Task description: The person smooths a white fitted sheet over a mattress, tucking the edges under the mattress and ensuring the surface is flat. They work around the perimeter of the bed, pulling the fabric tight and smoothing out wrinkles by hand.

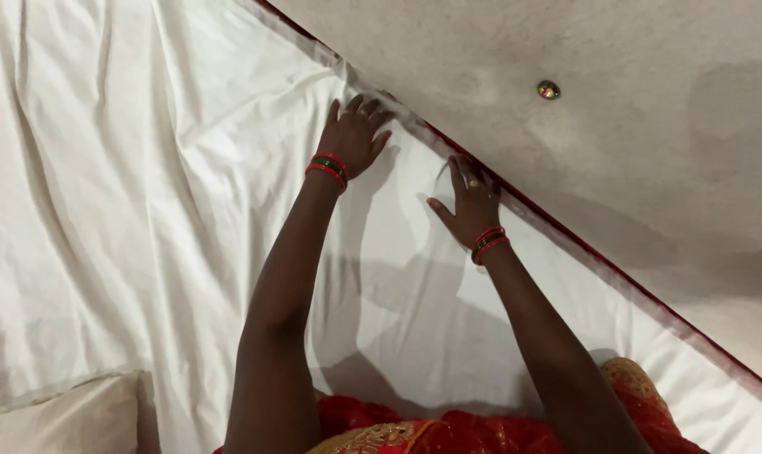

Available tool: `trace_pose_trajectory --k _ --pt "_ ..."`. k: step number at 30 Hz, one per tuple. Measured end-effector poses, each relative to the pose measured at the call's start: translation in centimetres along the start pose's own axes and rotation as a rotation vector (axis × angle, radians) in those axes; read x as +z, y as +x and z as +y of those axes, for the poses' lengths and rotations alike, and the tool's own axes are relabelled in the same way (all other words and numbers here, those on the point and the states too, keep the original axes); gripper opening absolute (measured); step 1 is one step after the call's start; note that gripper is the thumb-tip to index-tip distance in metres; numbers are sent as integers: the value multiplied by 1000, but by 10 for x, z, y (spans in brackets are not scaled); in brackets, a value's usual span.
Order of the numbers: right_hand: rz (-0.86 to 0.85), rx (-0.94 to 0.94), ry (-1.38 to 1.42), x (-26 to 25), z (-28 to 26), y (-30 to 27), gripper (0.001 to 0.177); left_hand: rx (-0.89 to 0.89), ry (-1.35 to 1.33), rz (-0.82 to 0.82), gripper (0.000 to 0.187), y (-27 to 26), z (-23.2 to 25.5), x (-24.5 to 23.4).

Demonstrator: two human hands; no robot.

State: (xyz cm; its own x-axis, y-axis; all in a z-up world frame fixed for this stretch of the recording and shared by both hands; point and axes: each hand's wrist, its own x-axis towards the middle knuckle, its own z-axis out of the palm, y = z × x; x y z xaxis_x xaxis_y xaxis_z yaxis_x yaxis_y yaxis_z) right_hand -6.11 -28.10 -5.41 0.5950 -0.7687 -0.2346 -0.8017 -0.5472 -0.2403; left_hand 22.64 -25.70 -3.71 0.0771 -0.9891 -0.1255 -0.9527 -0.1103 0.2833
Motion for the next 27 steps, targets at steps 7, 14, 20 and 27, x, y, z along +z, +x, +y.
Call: trace_pose_trajectory --k 7,14,20,27 --pt "-85 15 0 -25 -10 12 98 -63 30 -10 53 11 2 8" --pt "-171 70 -48 -24 -14 20 115 -126 220 -126 60 46 11 -5" --pt "-71 -22 1 -5 -2 24 108 -210 336 -236 67 58 28 9" --pt "177 -50 252 16 39 -12 68 7 191 -62 63 13 44 28"
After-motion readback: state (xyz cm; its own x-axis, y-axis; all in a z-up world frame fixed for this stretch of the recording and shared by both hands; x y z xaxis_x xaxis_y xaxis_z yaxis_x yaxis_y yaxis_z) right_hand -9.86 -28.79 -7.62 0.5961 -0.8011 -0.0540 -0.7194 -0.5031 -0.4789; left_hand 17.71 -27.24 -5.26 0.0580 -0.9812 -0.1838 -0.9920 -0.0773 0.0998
